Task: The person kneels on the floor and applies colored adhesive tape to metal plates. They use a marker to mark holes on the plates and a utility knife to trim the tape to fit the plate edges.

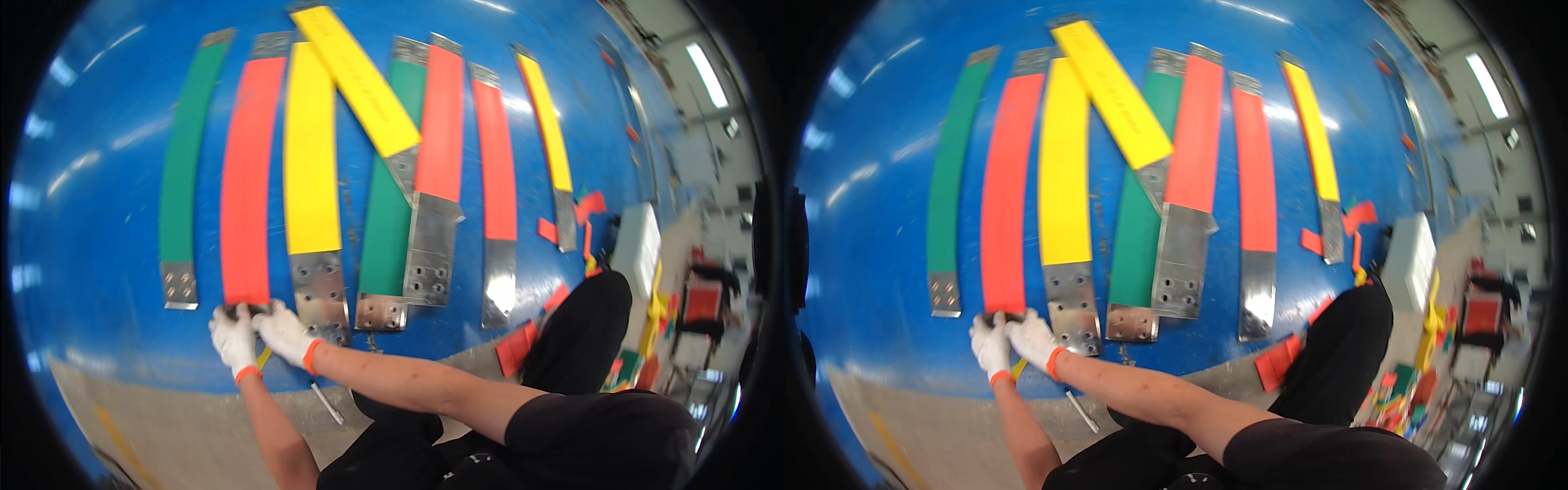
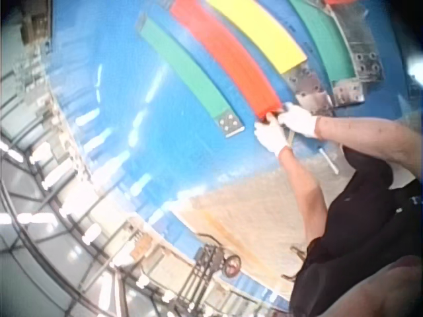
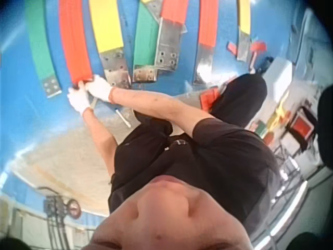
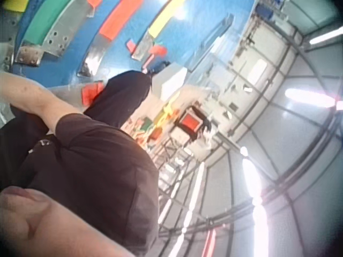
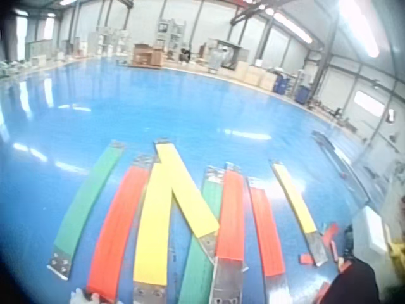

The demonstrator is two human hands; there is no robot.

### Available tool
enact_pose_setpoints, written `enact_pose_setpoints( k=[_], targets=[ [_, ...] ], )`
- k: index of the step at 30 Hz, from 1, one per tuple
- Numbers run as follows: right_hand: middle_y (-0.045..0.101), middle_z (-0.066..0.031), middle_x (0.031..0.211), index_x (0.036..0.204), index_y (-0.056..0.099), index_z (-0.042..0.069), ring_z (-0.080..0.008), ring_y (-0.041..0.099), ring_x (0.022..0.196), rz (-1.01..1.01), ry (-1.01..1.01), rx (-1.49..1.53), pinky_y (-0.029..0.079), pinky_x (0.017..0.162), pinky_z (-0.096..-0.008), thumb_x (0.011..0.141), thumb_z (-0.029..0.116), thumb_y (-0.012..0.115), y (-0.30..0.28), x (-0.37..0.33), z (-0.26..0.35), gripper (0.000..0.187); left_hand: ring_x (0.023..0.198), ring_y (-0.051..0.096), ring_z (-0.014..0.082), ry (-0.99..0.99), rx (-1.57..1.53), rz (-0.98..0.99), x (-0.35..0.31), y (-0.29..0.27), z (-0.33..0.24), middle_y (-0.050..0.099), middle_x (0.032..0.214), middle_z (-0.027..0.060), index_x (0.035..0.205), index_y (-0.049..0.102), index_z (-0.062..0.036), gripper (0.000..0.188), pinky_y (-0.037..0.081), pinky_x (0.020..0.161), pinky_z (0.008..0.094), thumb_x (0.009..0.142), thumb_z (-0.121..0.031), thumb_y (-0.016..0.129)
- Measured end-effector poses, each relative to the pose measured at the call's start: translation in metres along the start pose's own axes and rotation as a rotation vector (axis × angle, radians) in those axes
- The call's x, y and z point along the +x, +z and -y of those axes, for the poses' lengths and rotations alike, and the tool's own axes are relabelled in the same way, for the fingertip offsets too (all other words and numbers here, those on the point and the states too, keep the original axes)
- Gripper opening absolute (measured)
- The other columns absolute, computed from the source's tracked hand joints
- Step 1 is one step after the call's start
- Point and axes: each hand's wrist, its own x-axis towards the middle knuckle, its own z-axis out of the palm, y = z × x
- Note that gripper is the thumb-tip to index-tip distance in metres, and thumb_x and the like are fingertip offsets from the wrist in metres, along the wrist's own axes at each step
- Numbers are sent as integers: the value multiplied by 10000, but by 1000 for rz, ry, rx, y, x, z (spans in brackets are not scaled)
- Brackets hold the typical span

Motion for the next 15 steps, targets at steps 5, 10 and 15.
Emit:
enact_pose_setpoints(
  k=[5,10,15],
  targets=[
    [679,-217,1357,1455,537,-65,-311,649,1253,80,67,143,483,1075,-367,902,311,670,-15,-18,10,682,1100,685,481,-56,-8,58,15,-7,5,691,1191,277,1227,639,-10,584,539,954,543,944,-515,719],
    [658,-158,1402,1572,492,-8,-227,613,1282,178,152,287,467,1093,-314,894,310,740,-24,-13,0,789,1093,683,481,-60,13,30,20,-15,3,696,1171,262,1187,634,-8,600,531,954,542,915,-531,746],
    [678,-159,1419,1570,551,87,-268,632,1286,222,216,267,487,1079,-348,972,404,697,-20,10,-28,692,1029,688,418,-65,-137,134,29,-24,5,706,1135,215,1053,701,6,577,525,935,486,917,-553,742]
  ],
)
